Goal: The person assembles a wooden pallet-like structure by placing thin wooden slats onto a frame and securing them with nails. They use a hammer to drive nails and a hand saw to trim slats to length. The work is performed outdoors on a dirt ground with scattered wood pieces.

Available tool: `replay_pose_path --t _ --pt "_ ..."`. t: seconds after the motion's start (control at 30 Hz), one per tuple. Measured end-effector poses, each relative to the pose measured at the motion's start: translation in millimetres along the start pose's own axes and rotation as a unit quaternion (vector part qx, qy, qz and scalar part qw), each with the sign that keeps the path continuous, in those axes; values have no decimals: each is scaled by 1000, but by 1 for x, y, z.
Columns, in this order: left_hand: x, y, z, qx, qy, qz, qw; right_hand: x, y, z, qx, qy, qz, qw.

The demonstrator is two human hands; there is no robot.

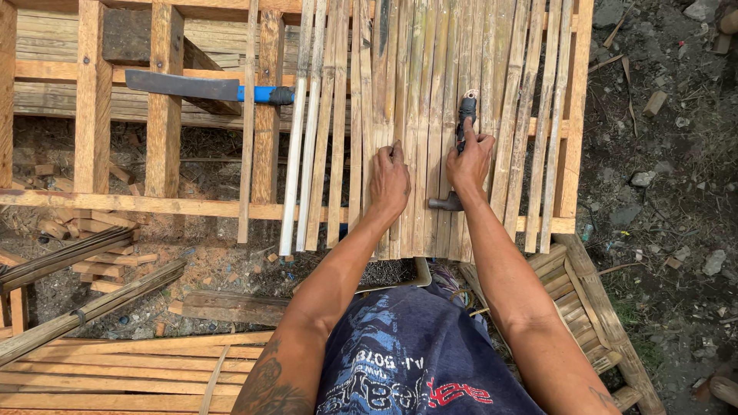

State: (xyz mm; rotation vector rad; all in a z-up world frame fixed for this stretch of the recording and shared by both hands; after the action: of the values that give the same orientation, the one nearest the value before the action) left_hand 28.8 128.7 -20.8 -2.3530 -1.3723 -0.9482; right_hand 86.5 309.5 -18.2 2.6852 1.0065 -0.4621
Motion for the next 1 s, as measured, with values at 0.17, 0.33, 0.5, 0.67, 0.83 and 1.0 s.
replay_pose_path --t 0.17,0.33,0.5,0.67,0.83,1.0 --pt "0 5 -9 -42 45 10 998 0 6 8 -1 1 57 998" --pt "-10 11 -8 -43 30 40 998 -32 13 22 57 -62 -103 991" --pt "-26 21 6 -66 88 -22 994 -87 14 41 22 -133 -171 976" --pt "-37 39 -22 -129 35 62 989 -123 20 60 5 -109 -216 970" --pt "-94 27 -114 169 4 80 982 -115 27 67 16 -212 -116 970" --pt "-145 9 -151 154 -1 -74 985 -120 26 63 8 -209 -120 971"
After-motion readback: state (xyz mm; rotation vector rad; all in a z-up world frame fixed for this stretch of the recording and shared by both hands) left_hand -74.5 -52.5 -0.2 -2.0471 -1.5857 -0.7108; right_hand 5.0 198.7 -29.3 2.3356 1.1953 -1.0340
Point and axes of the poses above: each hand's wrist, its own y-axis away from the middle knuckle, its own z-axis out of the palm, x = y × z, the point moved 1 cm from there along -y, towards the middle knuckle, and after that the axes turned 8 degrees about y, right-handed, at the moved point
